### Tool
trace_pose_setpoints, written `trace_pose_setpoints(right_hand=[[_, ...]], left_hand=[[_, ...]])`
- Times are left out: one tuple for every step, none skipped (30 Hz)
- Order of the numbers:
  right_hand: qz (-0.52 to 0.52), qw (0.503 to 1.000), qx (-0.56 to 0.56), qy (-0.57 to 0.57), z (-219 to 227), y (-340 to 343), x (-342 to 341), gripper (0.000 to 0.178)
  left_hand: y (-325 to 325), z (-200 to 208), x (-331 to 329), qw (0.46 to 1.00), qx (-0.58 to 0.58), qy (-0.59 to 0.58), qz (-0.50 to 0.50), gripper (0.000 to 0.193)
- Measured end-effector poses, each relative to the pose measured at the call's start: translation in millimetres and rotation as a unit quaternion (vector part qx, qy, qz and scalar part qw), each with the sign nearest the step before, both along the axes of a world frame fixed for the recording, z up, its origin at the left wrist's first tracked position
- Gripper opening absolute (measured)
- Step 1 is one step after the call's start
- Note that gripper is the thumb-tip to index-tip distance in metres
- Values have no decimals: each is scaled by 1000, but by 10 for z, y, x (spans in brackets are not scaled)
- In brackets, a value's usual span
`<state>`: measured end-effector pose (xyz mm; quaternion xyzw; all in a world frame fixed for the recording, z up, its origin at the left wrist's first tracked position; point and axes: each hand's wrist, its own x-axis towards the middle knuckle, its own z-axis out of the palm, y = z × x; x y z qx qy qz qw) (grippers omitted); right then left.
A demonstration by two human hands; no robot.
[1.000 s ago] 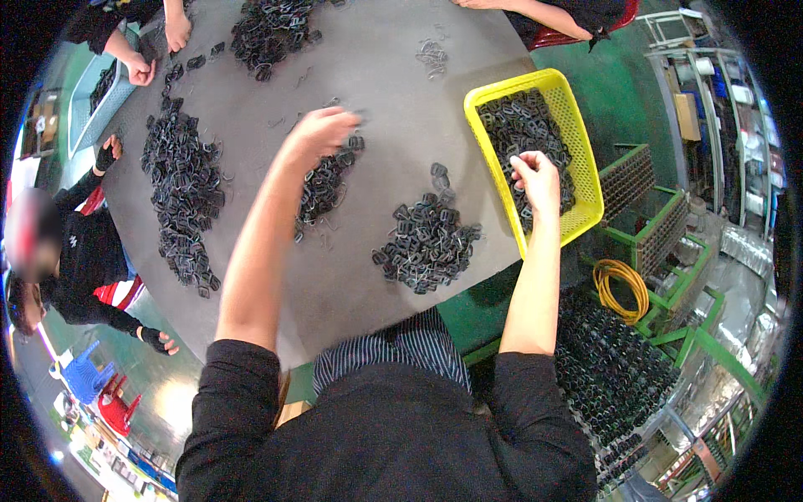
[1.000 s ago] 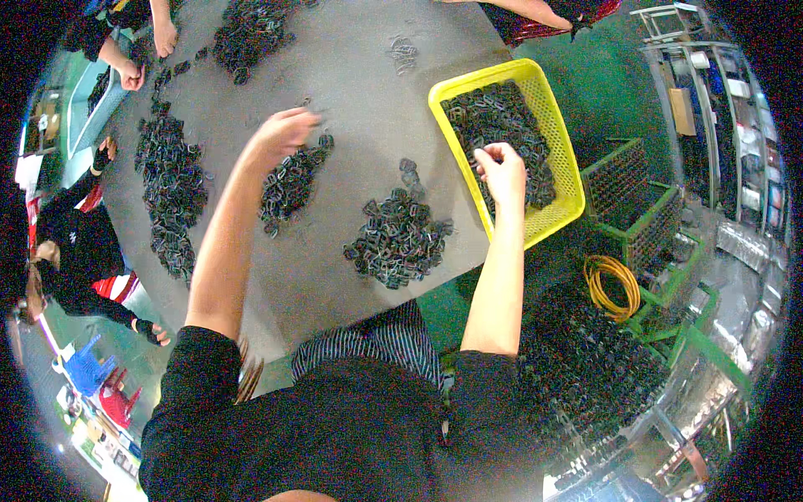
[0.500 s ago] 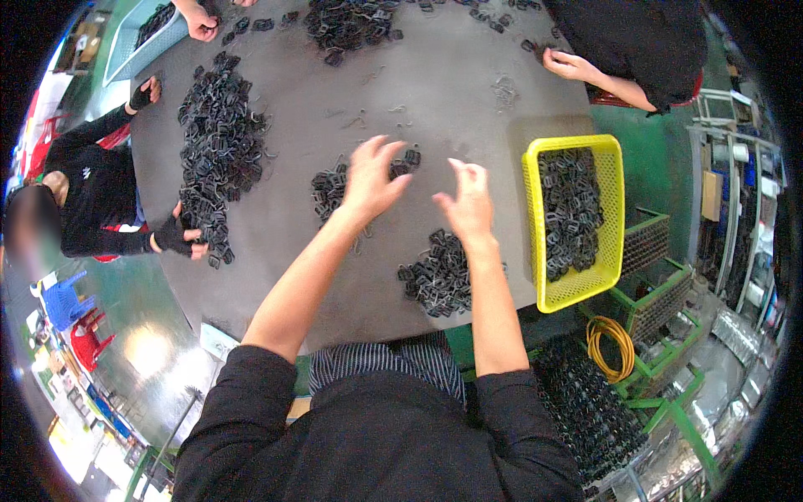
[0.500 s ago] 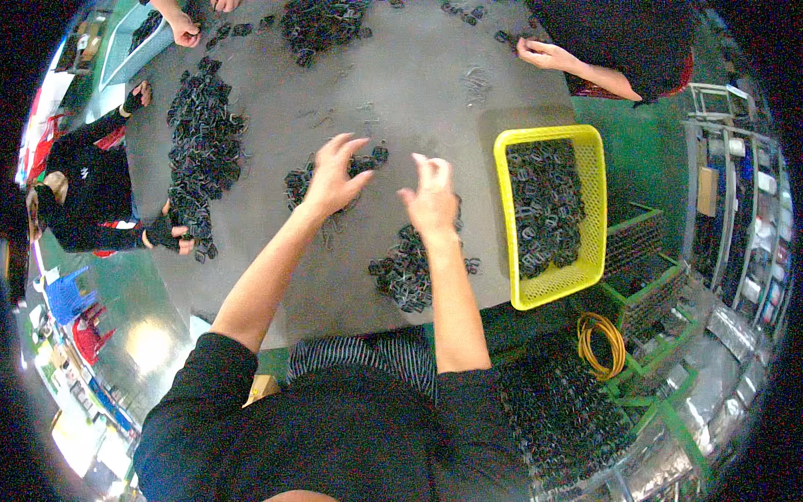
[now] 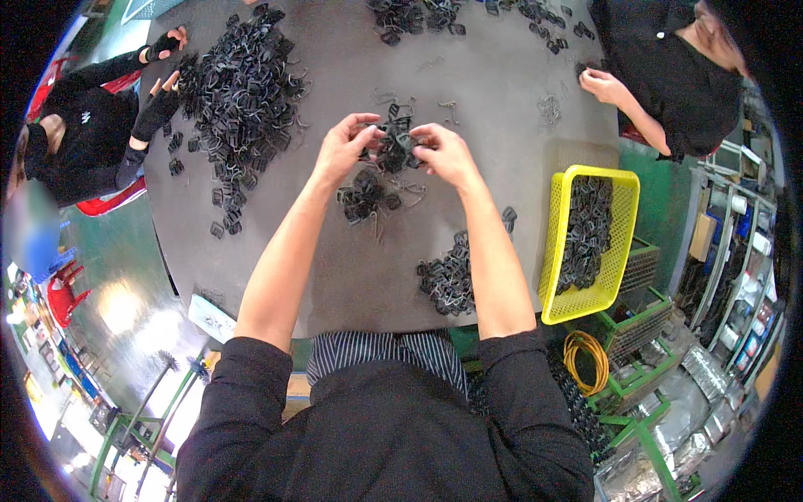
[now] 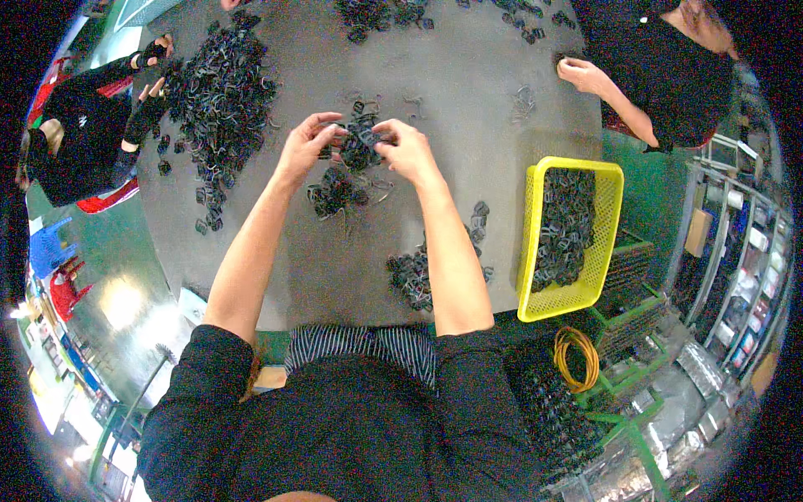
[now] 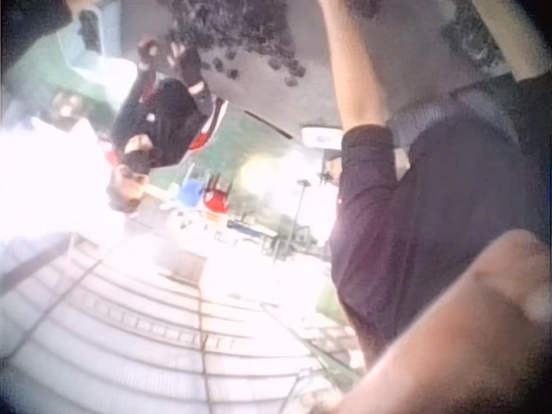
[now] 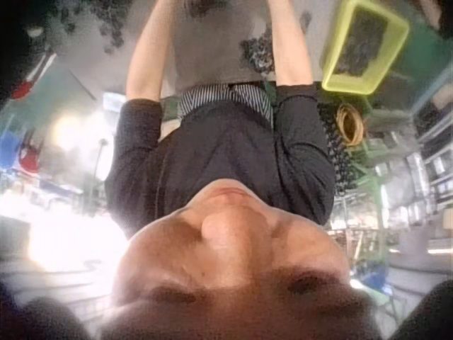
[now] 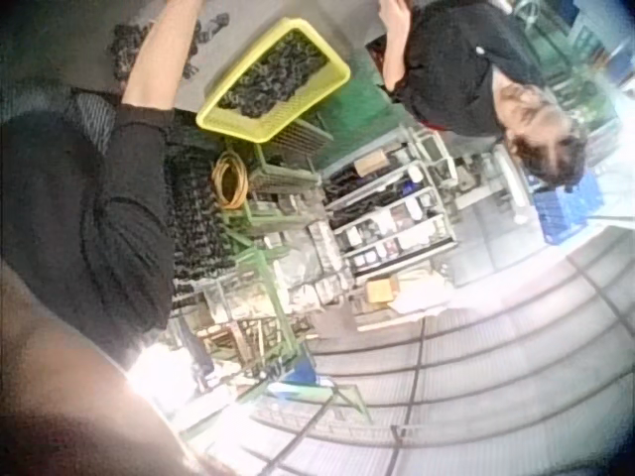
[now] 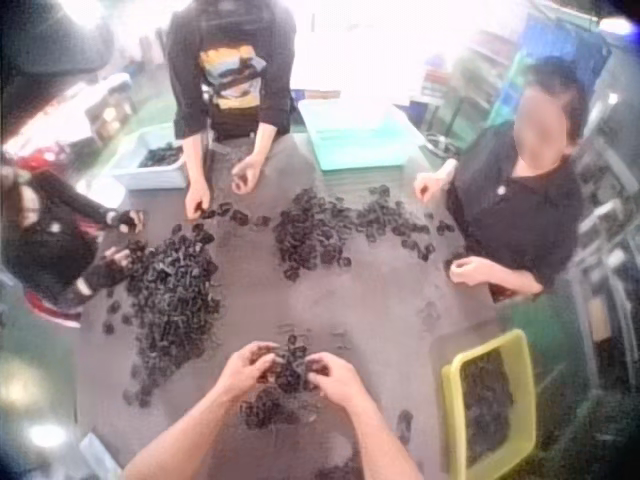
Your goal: The person sorts small black plastic or metal fasteners on a large work table by hand, placing selected items into a yellow basket and eventually picking up a black bin containing more components.
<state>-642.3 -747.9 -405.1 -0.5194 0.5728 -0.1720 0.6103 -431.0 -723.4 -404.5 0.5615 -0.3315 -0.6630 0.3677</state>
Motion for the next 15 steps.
trace_pose_setpoints(right_hand=[[-24, 1000, -10, 7, 46, -41, -22, 30], [-52, 998, -15, 16, 69, -24, -80, 29], [-47, 999, -5, 14, 28, -45, -170, 28], [-43, 999, 6, 12, -12, -63, -255, 26], [-82, 996, 10, -29, 63, -31, -290, 23], [-90, 994, 7, -58, 27, -34, -350, 22], [-100, 991, 3, -88, -45, -33, -427, 21], [-106, 987, -3, -118, 8, -66, -420, 20], [-125, 988, 16, -84, 102, -57, -473, 22], [-102, 995, 5, -10, 175, -78, -460, 24], [-78, 995, -2, 64, 246, -75, -436, 26], [-56, 988, -14, 140, 278, -101, -437, 27], [-63, 983, -76, 152, 127, -63, -470, 29], [-107, 991, -30, 73, 76, -60, -515, 27], [-147, 989, 17, -9, 51, -63, -536, 25]], left_hand=[[-10, -76, 109, 1000, -18, 12, 7, 31], [-6, -62, 176, 1000, -13, 27, -2, 32], [-21, -17, 234, 999, -9, 42, -13, 32], [-27, 27, 268, 998, -4, 58, -25, 33], [14, 86, 276, 998, 22, 47, 30, 31], [-7, 19, 324, 1000, 10, -4, 5, 30], [-55, -104, 394, 998, -3, -54, -21, 29], [-96, -127, 438, 993, -18, -106, -44, 28], [-84, -103, 356, 964, -38, -257, -58, 29], [-109, -209, 301, 926, -133, -350, -53, 34], [-108, -362, 237, 876, -216, -430, -41, 38], [-168, -354, 116, 812, -300, -500, -27, 43], [-110, -331, -33, 826, -258, -498, -58, 48], [-90, -306, -161, 801, -290, -512, -109, 39], [-68, -397, -200, 815, -300, -473, -148, 36]])
